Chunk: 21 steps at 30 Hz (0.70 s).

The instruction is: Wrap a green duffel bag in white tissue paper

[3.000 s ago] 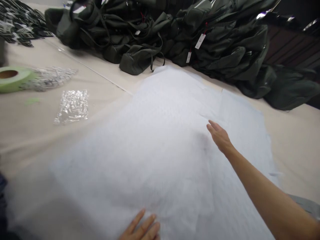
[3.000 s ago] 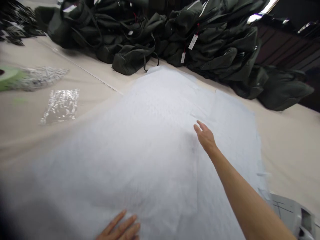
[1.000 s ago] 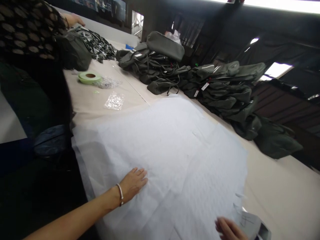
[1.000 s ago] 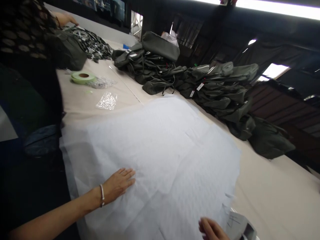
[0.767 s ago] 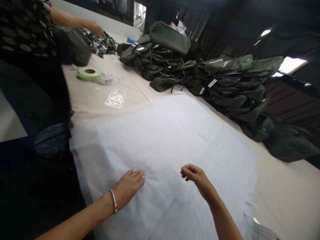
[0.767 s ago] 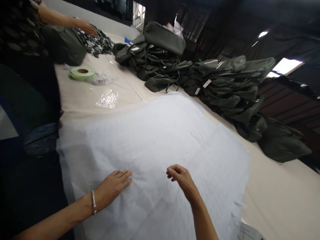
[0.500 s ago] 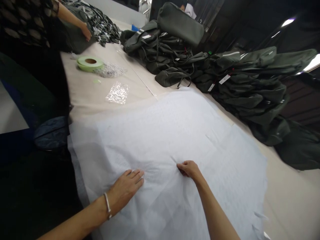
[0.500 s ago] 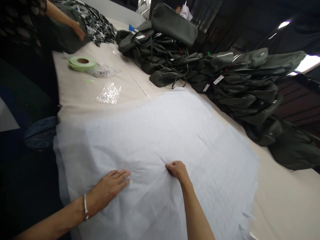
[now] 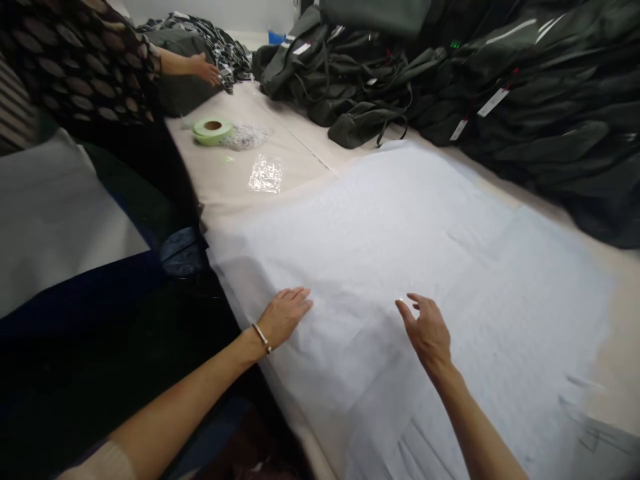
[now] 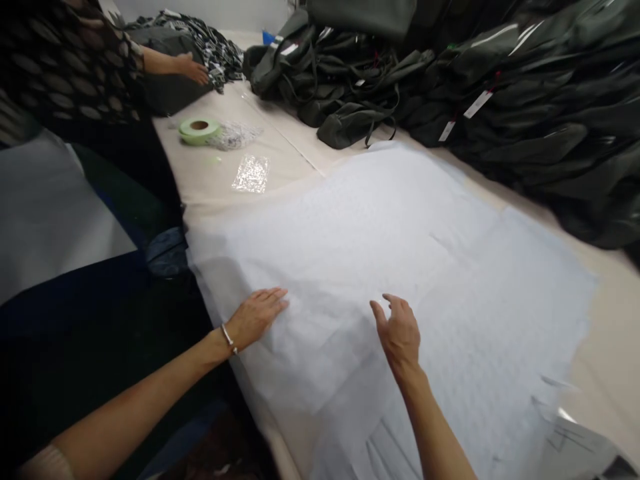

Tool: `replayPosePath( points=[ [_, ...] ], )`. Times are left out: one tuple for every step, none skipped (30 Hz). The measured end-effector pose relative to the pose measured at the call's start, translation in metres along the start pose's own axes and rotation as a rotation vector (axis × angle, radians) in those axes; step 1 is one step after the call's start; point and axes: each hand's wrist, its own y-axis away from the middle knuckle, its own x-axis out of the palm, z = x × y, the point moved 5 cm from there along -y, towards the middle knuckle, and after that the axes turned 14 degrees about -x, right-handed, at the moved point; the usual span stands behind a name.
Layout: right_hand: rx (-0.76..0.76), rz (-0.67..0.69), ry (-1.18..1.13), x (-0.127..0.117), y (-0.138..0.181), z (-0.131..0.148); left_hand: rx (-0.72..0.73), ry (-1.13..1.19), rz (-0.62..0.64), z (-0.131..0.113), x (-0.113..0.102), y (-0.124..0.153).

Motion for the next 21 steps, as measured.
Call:
replayPosePath(
  points=[
    [-0.126,-0.080,-0.026,0.000,0.026,0.015,-0.070,-0.007,-0.028,0.011,-0.003,0.008],
    [-0.268,-0.144,-0.041,0.002,0.055,0.032,-0.152,-0.012,-0.069,0.024,-0.006,0.017],
    [-0.399,-0.169,-0.039,0.006,0.084,0.049,-0.241,-0.012,-0.117,0.037,-0.009,0.028],
    [-0.509,-0.141,-0.009,0.015,0.113,0.065,-0.334,-0.005,-0.165,0.049,-0.010,0.038],
    [-0.599,-0.080,0.036,0.025,0.139,0.080,-0.427,0.012,-0.198,0.061,-0.009,0.049],
    [-0.670,-0.026,0.084,0.037,0.162,0.091,-0.519,0.042,-0.208,0.072,-0.005,0.058],
    [-0.723,0.019,0.131,0.048,0.181,0.099,-0.603,0.079,-0.195,0.082,0.001,0.066],
    [-0.761,0.046,0.169,0.057,0.195,0.104,-0.670,0.116,-0.169,0.089,0.008,0.071],
    [-0.784,0.056,0.197,0.065,0.205,0.105,-0.713,0.144,-0.136,0.095,0.016,0.075],
    [-0.796,0.058,0.216,0.070,0.211,0.105,-0.734,0.161,-0.107,0.098,0.024,0.077],
    [-0.801,0.058,0.228,0.074,0.214,0.103,-0.736,0.167,-0.090,0.100,0.030,0.078],
    [-0.806,0.061,0.235,0.076,0.216,0.100,-0.728,0.167,-0.086,0.101,0.034,0.078],
    [-0.809,0.064,0.238,0.078,0.217,0.097,-0.721,0.166,-0.091,0.101,0.036,0.078],
    [-0.810,0.067,0.241,0.078,0.217,0.094,-0.721,0.166,-0.099,0.101,0.037,0.078],
    [-0.810,0.071,0.242,0.079,0.217,0.092,-0.725,0.166,-0.109,0.101,0.036,0.079],
    [-0.810,0.074,0.242,0.079,0.217,0.092,-0.733,0.164,-0.122,0.100,0.034,0.081],
    [-0.810,0.077,0.242,0.079,0.217,0.092,-0.728,0.161,-0.146,0.098,0.031,0.083],
    [-0.809,0.077,0.241,0.079,0.216,0.094,-0.691,0.165,-0.179,0.092,0.026,0.086],
    [-0.806,0.072,0.239,0.079,0.216,0.096,-0.618,0.177,-0.212,0.082,0.020,0.088],
    [-0.800,0.063,0.234,0.078,0.216,0.098,-0.518,0.194,-0.237,0.070,0.015,0.091],
    [-0.787,0.049,0.225,0.076,0.215,0.099,-0.404,0.214,-0.247,0.054,0.012,0.095]
  ],
)
